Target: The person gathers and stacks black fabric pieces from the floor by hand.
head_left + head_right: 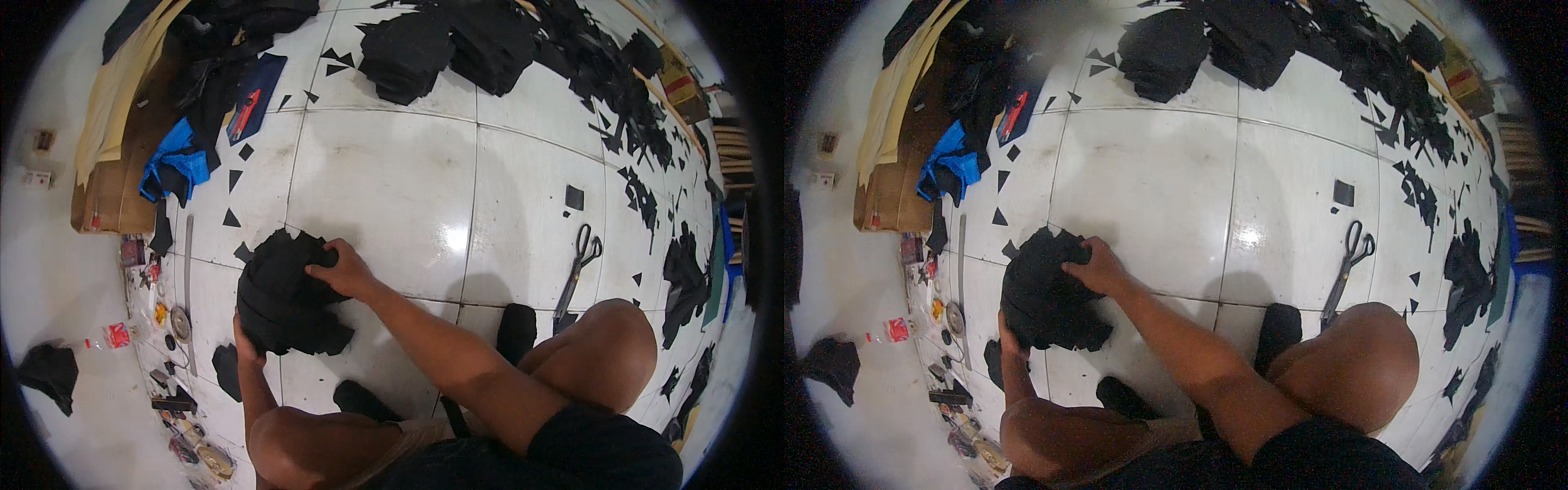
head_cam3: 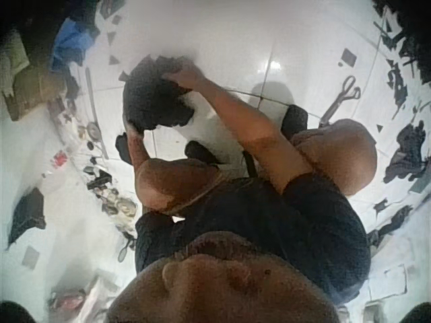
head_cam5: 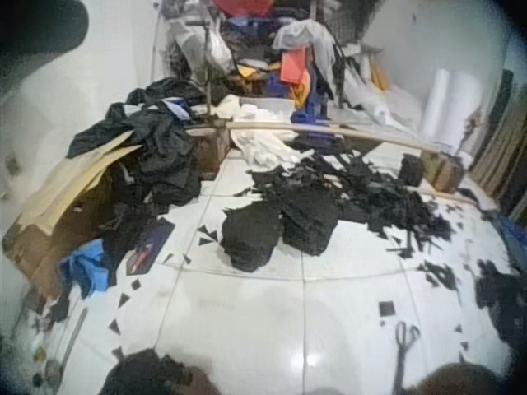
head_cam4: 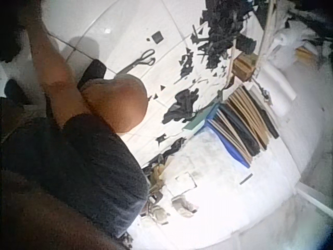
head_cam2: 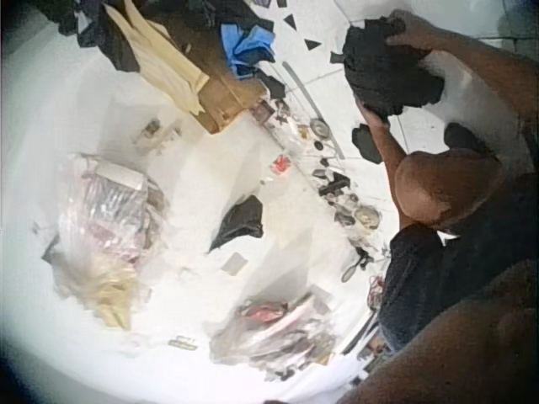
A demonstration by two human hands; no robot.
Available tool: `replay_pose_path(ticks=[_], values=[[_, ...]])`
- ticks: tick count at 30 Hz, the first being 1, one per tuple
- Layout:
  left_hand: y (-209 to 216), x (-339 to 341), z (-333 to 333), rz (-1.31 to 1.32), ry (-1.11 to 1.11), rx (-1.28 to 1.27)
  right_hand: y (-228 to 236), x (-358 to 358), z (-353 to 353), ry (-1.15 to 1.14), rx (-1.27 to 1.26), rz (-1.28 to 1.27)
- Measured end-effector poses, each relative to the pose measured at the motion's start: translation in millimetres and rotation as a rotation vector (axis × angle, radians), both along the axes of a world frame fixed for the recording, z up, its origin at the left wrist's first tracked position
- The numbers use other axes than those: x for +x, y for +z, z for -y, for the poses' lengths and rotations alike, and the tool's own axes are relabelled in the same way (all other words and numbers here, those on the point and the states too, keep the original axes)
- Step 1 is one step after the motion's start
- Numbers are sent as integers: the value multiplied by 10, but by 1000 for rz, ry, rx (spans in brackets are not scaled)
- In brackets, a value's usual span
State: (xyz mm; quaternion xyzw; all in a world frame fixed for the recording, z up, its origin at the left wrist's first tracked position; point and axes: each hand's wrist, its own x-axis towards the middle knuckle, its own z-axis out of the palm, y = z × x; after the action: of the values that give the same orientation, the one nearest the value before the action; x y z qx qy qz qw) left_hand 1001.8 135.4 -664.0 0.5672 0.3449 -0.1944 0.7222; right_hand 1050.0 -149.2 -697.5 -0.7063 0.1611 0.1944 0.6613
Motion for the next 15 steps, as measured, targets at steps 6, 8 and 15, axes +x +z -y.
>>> replay_pose_path(ticks=[6,8,15], values=[[-29,-37,-135,-15,21,10,185,9,52,9,58,1],[-30,-24,-112,-3,78,18,193,7,39,-34,63,-15],[-53,-51,28,-53,148,-75,-245,116,285,-20,240,-314]])
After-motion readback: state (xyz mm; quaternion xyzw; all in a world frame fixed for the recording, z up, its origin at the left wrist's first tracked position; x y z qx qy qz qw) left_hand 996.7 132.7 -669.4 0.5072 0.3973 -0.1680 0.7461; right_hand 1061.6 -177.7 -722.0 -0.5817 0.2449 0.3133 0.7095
